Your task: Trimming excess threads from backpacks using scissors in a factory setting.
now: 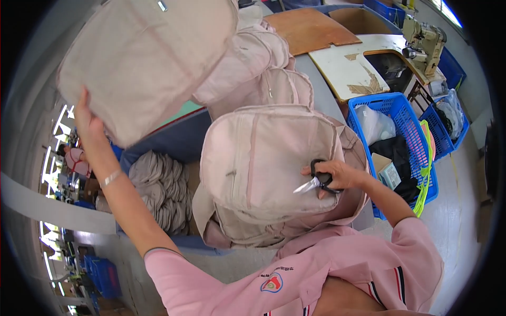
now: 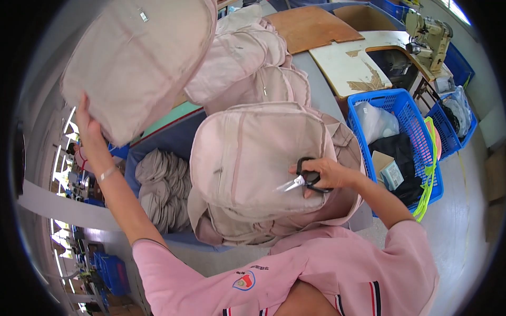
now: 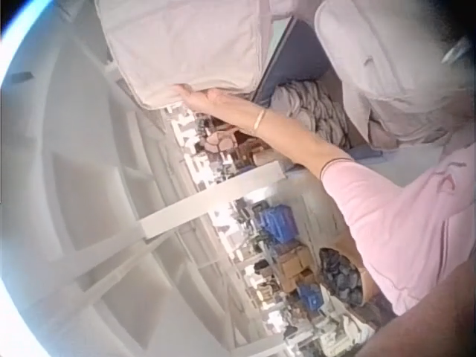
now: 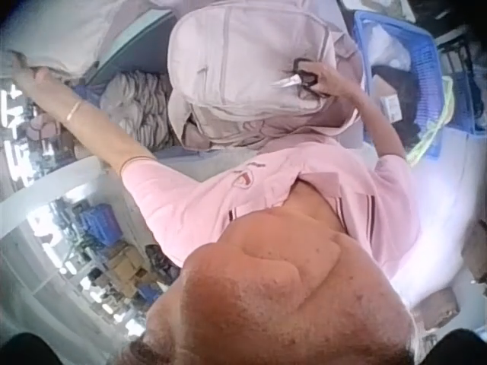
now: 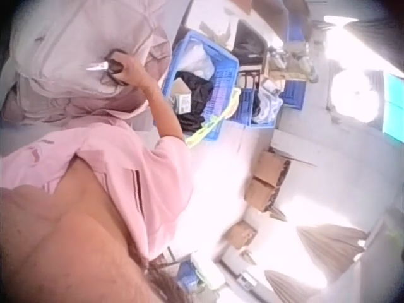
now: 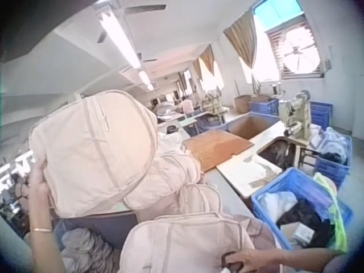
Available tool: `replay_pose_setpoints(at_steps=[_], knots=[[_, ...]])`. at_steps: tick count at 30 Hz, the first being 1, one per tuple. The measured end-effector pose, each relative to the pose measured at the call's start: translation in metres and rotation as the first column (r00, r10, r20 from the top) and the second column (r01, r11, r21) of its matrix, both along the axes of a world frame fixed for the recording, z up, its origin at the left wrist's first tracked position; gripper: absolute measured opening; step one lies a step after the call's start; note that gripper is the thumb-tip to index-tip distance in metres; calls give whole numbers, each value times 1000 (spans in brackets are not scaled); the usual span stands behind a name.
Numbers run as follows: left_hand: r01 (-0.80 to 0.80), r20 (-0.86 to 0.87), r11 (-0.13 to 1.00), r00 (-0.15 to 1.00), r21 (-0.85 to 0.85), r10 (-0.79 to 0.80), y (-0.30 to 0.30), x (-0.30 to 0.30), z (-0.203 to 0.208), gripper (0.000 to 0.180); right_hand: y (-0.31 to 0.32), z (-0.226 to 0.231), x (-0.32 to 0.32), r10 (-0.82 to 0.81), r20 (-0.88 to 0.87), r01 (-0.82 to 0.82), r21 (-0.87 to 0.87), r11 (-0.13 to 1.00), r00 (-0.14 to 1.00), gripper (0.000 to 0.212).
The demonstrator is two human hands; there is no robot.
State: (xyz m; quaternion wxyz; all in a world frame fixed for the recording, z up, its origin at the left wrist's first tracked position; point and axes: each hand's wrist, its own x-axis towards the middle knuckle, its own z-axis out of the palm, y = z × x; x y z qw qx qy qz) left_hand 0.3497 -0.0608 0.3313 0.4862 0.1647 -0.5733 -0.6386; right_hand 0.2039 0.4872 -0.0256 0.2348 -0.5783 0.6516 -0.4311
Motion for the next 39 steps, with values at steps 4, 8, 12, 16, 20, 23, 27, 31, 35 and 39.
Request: replay_pose_setpoints(at_steps=[4,8,12,16,20,23,27,31,35,39], knots=[[-387,-141,810,921,-440,364,-91,-153,-4,83,-11,16,6,16,62,-20,63,998,998,63],[31,408,434,408,-900,817,-44,-313,-126,115,-3,13,4,-61,124,43,136,990,990,71],[412,688,568,573,-712,447,-35,-362,-262,99,-12,16,1,-41,182,21,110,994,983,70],[495,688,479,482,-725,543,-54,-370,-332,97,-12,13,4,-54,187,34,111,993,981,67],[517,678,441,510,-733,529,-90,-369,-349,98,-17,16,5,-88,176,65,132,989,980,66],[342,494,368,715,-865,495,-113,-340,-329,97,-20,12,5,-64,159,45,119,992,985,64],[110,201,181,755,-977,625,-14,-292,-278,76,-15,10,2,-113,141,92,144,985,984,59],[768,808,402,580,-497,-109,75,-198,-234,48,-10,8,7,-127,130,109,137,985,983,55],[929,920,252,327,-272,-213,148,-116,-242,38,-5,8,14,-112,66,106,91,990,991,50],[732,785,448,611,-514,-97,177,-78,-263,30,0,23,41,-107,53,103,71,992,993,55]])
